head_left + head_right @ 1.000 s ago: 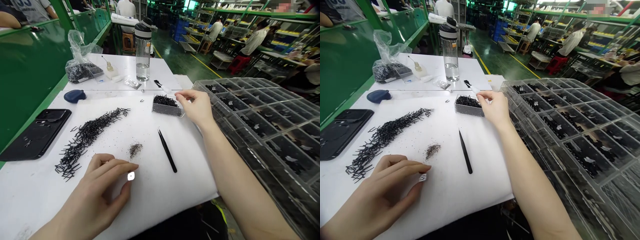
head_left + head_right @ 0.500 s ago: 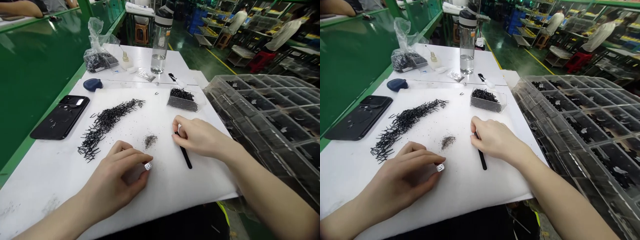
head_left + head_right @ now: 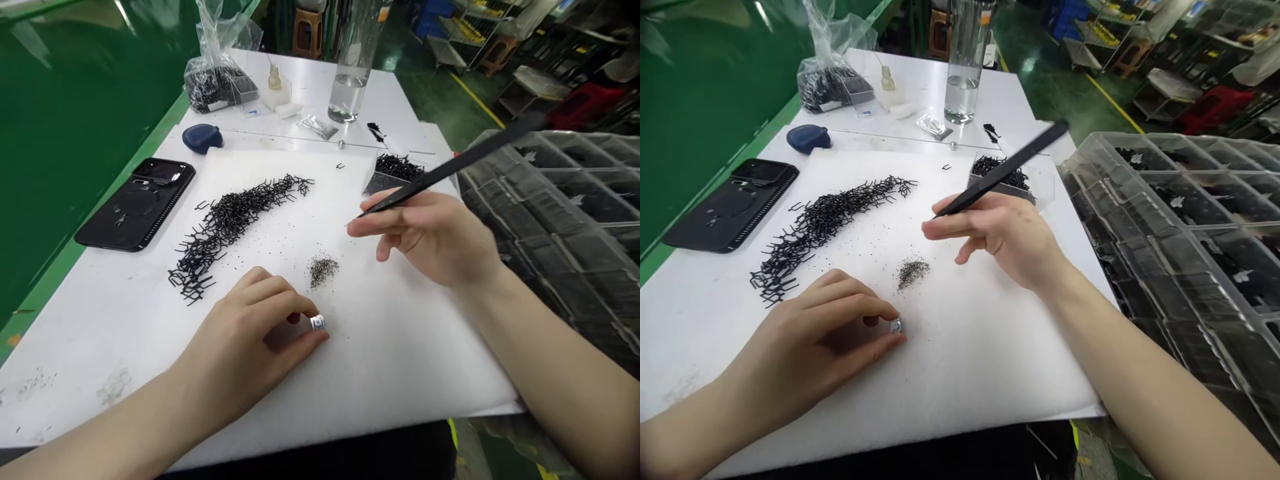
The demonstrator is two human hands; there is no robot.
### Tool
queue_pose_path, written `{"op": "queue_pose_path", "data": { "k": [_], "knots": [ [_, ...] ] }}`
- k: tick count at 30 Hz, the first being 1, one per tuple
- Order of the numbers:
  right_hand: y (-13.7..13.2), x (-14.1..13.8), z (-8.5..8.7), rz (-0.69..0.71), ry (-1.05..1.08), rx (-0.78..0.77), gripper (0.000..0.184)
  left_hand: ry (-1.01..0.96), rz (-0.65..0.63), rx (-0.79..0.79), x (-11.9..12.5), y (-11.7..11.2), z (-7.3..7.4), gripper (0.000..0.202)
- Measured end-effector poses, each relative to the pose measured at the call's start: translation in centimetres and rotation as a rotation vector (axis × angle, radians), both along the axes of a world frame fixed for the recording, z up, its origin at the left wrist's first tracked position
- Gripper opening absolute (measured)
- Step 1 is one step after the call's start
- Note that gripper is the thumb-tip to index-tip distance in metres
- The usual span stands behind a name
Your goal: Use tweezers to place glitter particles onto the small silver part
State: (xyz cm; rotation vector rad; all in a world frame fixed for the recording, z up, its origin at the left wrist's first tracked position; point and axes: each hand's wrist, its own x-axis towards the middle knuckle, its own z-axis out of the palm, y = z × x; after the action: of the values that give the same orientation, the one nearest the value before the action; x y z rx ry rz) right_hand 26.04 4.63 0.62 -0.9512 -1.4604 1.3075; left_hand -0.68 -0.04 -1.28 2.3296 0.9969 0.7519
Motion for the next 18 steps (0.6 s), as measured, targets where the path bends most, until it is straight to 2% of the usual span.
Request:
{"op": "queue_pose_path", "data": {
  "k": [3, 8, 11, 18],
  "knots": [
    [-0.8, -0.8, -1.1, -0.004, -0.016, -0.046, 0.008, 0.012, 0.004, -0.003, 0.1, 0.0, 0.1, 0.005],
    [-1.1, -0.9, -1.1, 0.032, -0.201, 0.082, 0.016, 0.049, 0.003, -0.015, -0.1, -0.1, 0.4, 0.010],
    [-0.7, -0.5, -1.2, 0.040, -0.292, 0.174, 0.014, 0.062, 0.006, -0.029, 0.0, -0.1, 0.7, 0.008],
    [-1.0, 0.1, -1.4, -0.012, -0.362, 0.176, 0.008, 0.055, 0.027, -0.066, 0.2, -0.1, 0.7, 0.009]
  ]
}}
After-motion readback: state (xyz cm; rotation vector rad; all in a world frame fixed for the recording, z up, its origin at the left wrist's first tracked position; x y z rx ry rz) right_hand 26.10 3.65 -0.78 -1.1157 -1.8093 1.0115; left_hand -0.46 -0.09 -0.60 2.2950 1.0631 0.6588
